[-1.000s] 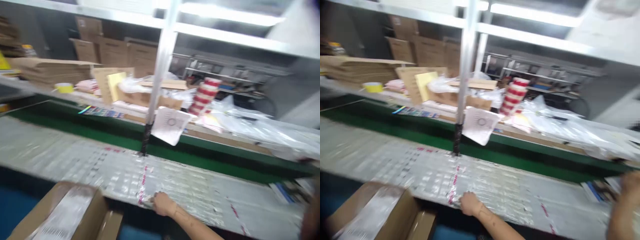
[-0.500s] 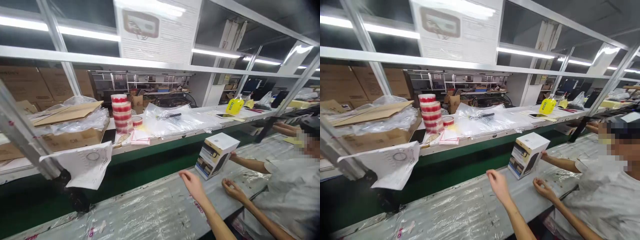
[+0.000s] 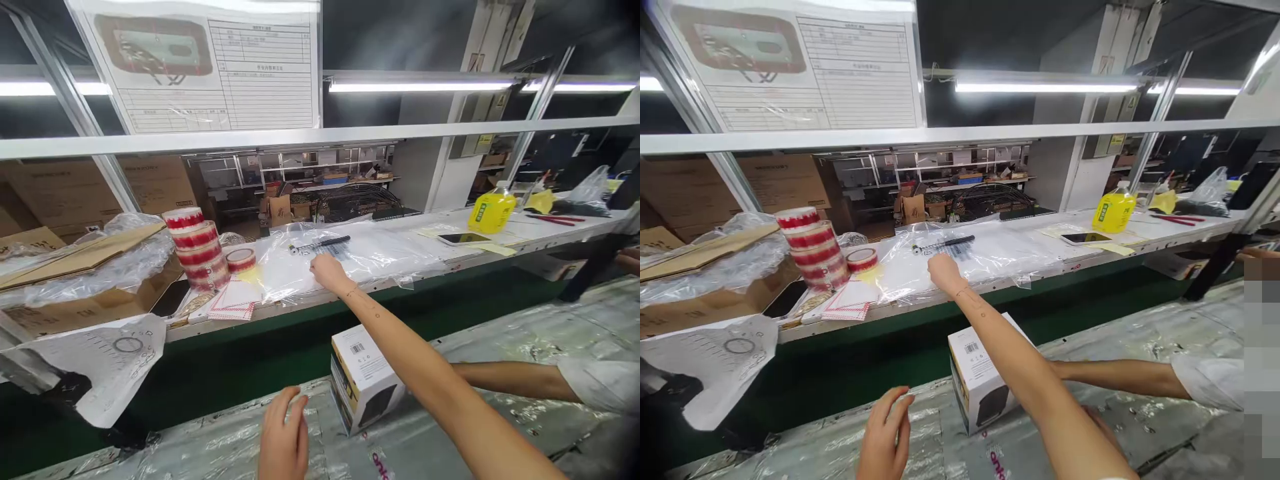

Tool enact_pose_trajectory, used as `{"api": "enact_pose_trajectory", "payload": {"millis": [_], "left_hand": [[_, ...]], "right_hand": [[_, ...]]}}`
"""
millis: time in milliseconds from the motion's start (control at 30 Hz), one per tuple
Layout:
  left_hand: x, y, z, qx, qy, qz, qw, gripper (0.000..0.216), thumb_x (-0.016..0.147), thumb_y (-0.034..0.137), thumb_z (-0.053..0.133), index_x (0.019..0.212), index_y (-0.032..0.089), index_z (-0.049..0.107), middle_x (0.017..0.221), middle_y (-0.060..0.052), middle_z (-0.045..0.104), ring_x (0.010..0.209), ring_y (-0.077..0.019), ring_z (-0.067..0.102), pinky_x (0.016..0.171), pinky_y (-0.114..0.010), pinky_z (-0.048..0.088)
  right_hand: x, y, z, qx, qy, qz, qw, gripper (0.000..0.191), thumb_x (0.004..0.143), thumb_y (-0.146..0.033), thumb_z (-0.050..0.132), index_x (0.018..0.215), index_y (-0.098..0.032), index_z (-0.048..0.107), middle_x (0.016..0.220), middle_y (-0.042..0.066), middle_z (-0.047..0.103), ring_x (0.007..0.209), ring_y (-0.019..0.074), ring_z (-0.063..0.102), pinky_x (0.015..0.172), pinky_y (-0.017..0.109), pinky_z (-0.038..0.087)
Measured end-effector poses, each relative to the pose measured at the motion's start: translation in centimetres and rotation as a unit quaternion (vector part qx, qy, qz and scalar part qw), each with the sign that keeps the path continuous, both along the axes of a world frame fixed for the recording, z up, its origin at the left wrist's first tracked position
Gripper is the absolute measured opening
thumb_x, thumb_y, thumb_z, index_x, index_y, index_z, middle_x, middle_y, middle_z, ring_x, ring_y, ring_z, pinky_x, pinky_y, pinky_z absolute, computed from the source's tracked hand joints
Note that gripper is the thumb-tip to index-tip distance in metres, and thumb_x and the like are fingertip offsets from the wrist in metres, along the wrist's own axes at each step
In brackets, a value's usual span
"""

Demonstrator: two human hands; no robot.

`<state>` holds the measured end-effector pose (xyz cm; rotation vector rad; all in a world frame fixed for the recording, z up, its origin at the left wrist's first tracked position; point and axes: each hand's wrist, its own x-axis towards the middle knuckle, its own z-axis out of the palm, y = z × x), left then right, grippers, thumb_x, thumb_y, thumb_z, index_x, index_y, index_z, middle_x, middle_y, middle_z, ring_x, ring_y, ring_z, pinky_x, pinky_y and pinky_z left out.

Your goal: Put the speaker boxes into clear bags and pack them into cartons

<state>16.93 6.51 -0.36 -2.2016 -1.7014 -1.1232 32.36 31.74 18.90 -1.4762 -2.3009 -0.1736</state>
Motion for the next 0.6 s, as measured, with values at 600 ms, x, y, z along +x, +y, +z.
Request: {"api": "enact_pose_trajectory", "payload": {"millis": [600], "left_hand": [[6.2,20.8,12.0,0.090,-0.282,-0.076,0.952,0.032,0.098,0.024,0.035,0.089,0.018,0.065,0.079,-0.011,0.060,0.088,-0.0315,0.064,0.074,-0.050,0.054]], "right_hand": [[-1.2,-11.0,2.6,0.364,0.073,0.238,0.897,0.022,0.102,-0.021,0.044,0.087,-0.018,0.059,0.077,0.002,0.054,0.072,0.0161,0.045,0.057,0.030,0.029]]}}
